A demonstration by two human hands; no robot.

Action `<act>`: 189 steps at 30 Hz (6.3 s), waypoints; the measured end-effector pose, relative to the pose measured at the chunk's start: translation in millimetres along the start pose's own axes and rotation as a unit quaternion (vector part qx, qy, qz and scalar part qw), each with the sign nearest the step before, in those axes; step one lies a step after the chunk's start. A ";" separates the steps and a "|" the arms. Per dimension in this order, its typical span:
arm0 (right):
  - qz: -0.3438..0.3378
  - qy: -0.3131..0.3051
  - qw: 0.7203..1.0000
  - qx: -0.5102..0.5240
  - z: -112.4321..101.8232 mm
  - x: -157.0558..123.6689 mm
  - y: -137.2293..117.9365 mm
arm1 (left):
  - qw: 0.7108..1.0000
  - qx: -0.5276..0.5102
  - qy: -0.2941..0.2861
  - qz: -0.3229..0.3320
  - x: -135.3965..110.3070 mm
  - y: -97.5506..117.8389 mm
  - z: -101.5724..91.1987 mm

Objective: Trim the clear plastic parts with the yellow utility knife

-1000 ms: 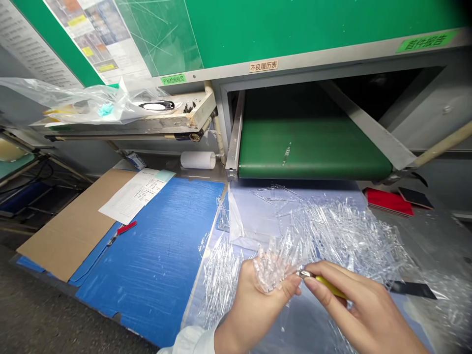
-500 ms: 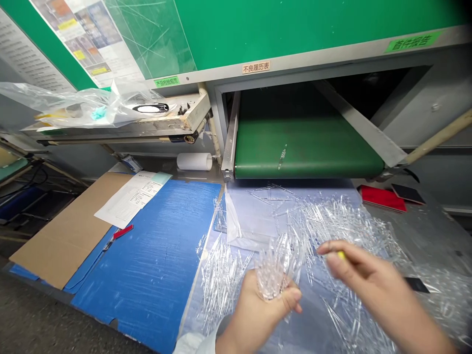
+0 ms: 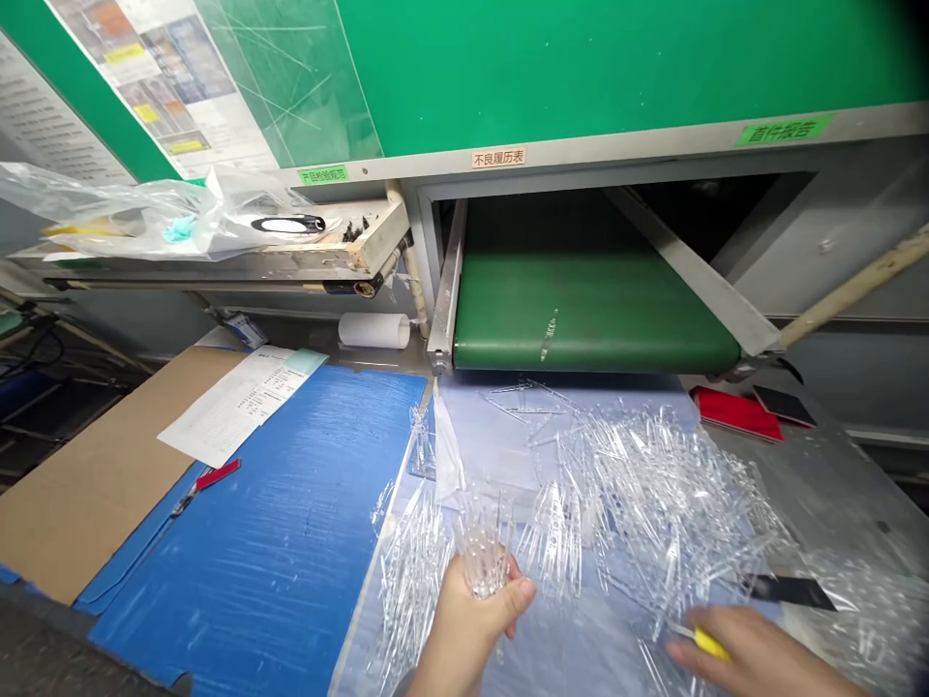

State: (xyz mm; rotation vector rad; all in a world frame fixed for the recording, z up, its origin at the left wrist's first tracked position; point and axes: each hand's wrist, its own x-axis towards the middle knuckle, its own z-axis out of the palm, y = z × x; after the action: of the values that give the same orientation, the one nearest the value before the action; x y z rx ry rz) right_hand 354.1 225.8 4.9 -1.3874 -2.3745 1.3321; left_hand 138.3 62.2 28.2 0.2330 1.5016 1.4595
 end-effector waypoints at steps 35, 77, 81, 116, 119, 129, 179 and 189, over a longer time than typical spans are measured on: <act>-0.017 -0.113 0.963 0.246 31.8 1.1 -137.0 | 0.978 0.009 0.133 0.160 -10.5 59.0 15.0; -0.246 -0.070 0.967 -0.014 18.4 -15.0 -128.1 | 0.998 0.005 -0.044 0.034 -28.3 56.1 11.6; -0.289 -0.058 0.955 -0.047 21.1 -15.5 -128.5 | 0.998 0.013 -0.050 0.033 -30.1 58.0 11.8; -0.214 0.112 0.969 0.045 13.2 -4.7 -121.3 | 0.995 0.039 -0.091 0.012 -32.8 48.6 11.1; -0.116 0.238 0.960 0.095 -5.9 3.3 -117.5 | 0.991 0.050 -0.119 -0.036 -31.4 44.0 12.3; -0.091 0.163 0.978 -0.095 6.0 74.8 -102.2 | 0.995 -0.024 -0.085 -0.056 -16.9 38.9 10.2; -0.195 -0.264 0.942 0.069 -8.2 54.0 -157.2 | 0.990 -0.031 -0.140 -0.008 -28.7 57.0 16.1; -0.209 -0.080 0.970 0.090 7.7 25.1 -143.6 | 0.997 -0.042 -0.065 0.025 -27.7 54.6 17.3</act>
State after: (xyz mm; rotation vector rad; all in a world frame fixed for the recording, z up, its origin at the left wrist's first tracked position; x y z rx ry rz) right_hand 240.1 209.5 94.5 -0.7024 -2.3855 1.5260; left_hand 138.6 67.7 91.6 0.3109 1.3359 1.5149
